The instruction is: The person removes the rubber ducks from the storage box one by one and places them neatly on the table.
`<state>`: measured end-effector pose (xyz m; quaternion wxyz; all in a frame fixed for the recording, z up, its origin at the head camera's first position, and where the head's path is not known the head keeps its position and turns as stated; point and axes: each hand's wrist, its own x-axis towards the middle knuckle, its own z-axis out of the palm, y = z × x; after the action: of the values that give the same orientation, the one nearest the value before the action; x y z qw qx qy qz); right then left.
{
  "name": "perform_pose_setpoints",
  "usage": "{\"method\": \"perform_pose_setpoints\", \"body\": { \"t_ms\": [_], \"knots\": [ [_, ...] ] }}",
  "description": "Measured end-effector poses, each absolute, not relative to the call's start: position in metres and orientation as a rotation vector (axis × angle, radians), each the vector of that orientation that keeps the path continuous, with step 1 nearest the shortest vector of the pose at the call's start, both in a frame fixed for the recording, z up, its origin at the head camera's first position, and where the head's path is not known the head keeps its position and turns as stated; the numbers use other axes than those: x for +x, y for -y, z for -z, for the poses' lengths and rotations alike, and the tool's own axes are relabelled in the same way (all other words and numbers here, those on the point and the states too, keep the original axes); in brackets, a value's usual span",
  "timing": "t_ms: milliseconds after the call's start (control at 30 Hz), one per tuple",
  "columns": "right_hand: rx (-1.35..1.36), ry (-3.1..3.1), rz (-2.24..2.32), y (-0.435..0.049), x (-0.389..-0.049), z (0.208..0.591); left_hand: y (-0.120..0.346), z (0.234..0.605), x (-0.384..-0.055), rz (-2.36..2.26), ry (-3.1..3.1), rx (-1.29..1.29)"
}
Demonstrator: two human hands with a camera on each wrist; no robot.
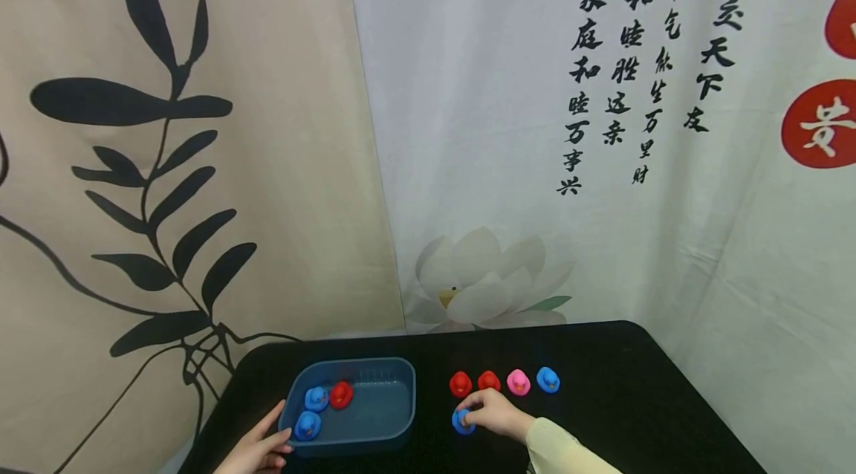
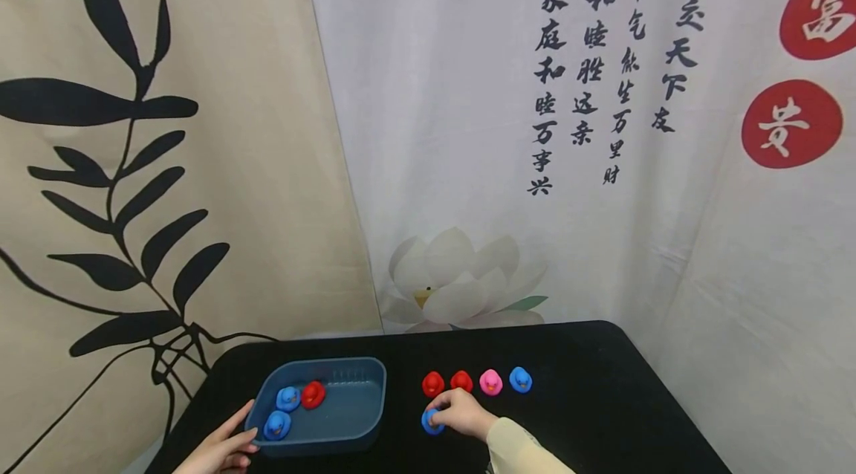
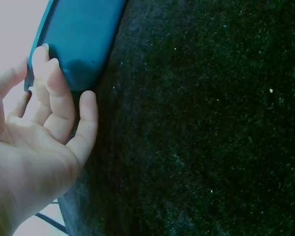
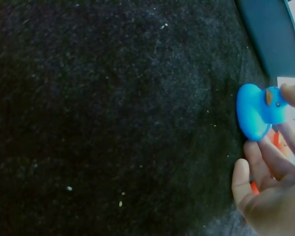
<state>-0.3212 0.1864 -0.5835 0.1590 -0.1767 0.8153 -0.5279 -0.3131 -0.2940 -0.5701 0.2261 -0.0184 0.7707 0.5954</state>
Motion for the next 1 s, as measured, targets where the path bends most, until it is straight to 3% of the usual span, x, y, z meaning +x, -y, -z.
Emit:
{"method": "perform_pose_setpoints", "body": {
  "t_ms": [600,1000],
  "knots": [
    [-0.541,-2.358,1.477,-0.19,-0.315,0.568,0.296,0.574,-0.312,-1.688,-2.093,-0.043],
    [-0.499,-2.463,1.403,-0.186,-0.32,0.528,0.296,0.571,-0.311,-1.702,-2.063,-0.009]
  ]
}}
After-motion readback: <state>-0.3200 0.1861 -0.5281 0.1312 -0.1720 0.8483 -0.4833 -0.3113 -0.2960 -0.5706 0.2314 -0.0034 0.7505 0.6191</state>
